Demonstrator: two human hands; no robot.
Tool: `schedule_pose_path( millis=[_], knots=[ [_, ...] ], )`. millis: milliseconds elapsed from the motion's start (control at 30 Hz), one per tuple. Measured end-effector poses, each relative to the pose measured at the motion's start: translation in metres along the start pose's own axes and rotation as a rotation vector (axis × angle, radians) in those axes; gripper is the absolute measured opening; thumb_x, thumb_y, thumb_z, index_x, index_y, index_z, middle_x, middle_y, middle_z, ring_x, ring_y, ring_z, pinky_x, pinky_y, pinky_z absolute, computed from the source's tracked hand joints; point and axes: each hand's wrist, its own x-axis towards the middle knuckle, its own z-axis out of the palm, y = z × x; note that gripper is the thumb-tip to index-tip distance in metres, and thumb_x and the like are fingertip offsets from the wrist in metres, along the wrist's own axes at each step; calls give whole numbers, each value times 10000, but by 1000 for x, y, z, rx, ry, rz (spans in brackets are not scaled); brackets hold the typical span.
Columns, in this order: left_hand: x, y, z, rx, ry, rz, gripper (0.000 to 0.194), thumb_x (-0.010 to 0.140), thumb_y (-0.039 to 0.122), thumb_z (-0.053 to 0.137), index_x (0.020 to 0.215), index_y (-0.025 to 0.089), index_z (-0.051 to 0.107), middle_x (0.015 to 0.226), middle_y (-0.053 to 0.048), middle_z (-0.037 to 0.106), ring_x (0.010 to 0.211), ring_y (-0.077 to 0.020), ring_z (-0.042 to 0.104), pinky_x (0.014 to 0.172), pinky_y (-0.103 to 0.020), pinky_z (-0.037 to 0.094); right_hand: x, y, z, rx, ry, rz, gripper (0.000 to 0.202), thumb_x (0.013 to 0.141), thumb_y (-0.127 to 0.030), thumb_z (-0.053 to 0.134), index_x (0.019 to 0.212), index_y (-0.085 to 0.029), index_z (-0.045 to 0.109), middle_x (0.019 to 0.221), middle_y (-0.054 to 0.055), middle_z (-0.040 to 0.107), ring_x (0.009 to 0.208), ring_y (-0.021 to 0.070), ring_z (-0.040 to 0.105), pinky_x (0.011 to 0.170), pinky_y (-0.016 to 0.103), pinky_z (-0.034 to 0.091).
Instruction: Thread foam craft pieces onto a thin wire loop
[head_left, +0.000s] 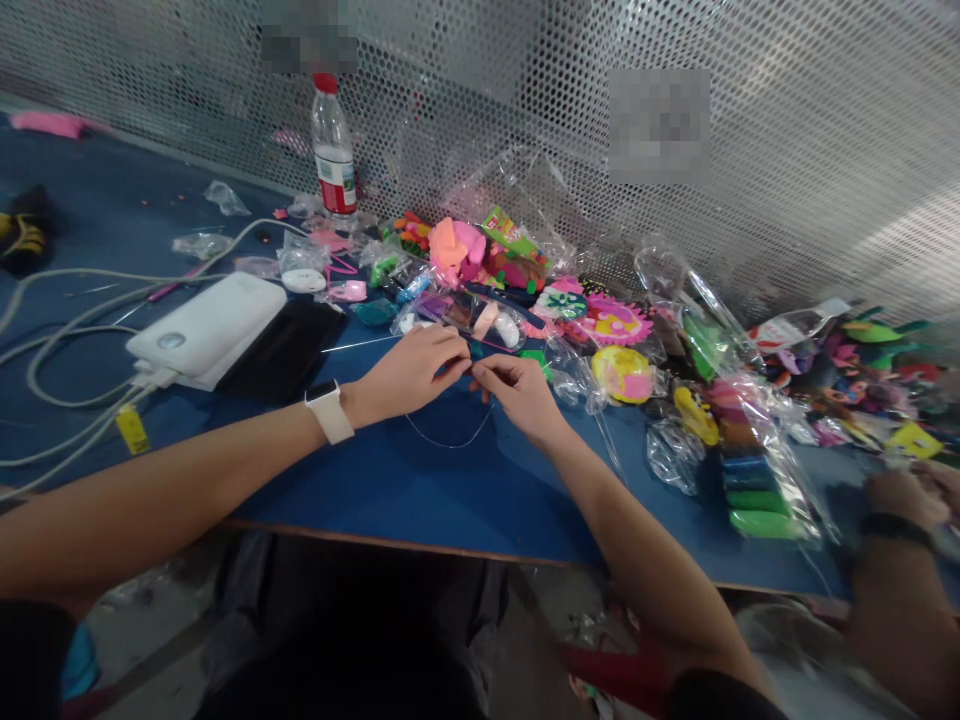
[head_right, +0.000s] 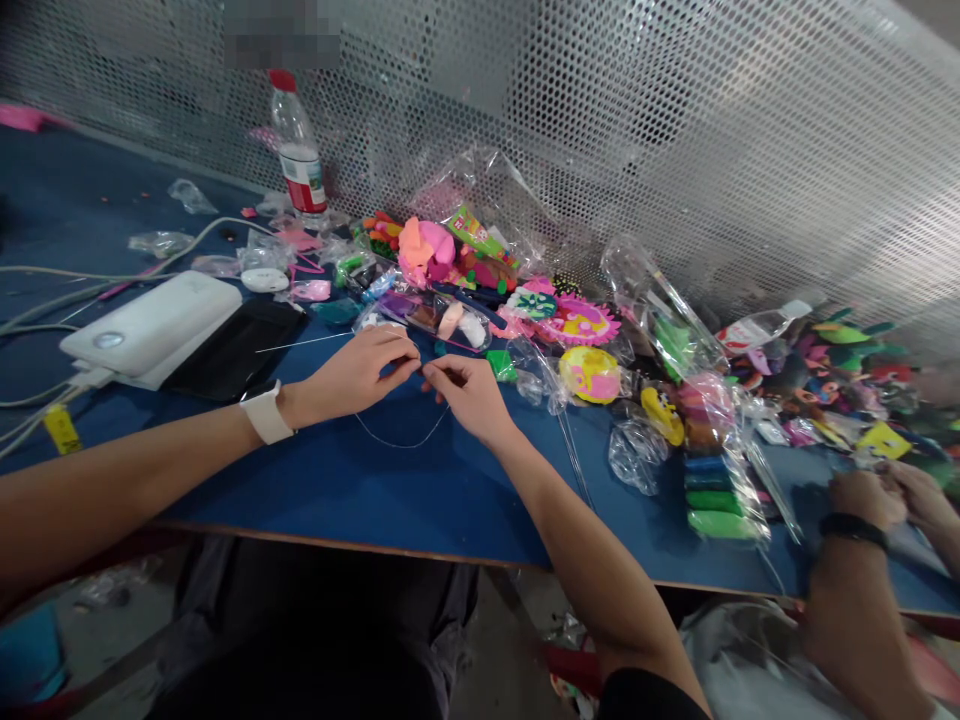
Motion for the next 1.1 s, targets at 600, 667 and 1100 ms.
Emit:
schedule_pose_path(
  millis=[600, 667, 1100],
  knots=[
    [6, 10, -17, -482, -49, -261, 301, 1076, 351, 568, 849, 184, 676, 764, -24, 677, 685, -142, 606, 649, -281, 486, -14, -11, 5, -348, 236, -352, 258, 1011, -400, 669, 865, -279, 843, 784, 45, 784, 703, 208, 682, 722, 379, 564],
    [1, 6, -11, -223, 77, -144, 251, 1082, 387, 602, 1004, 177, 715, 876, -53, 732, 774, -169, 662, 713, -303, 512, -13, -12, 6, -301, 238, -270, 275, 1004, -429, 671, 852, -260, 827, 730, 36, 753, 643, 190, 644, 674, 358, 542],
    [-3, 0, -15, 171, 119, 136, 234, 1131, 320, 541, 1092, 248, 760, 1153, -59, 779, 1017, -207, 688, 922, -378, 483, -13, -9, 6, -317, 270, -310, 284, 998, -443, 666, 871, -268, 849, 697, 31, 701, 627, 185, 570, 635, 355, 495]
  ],
)
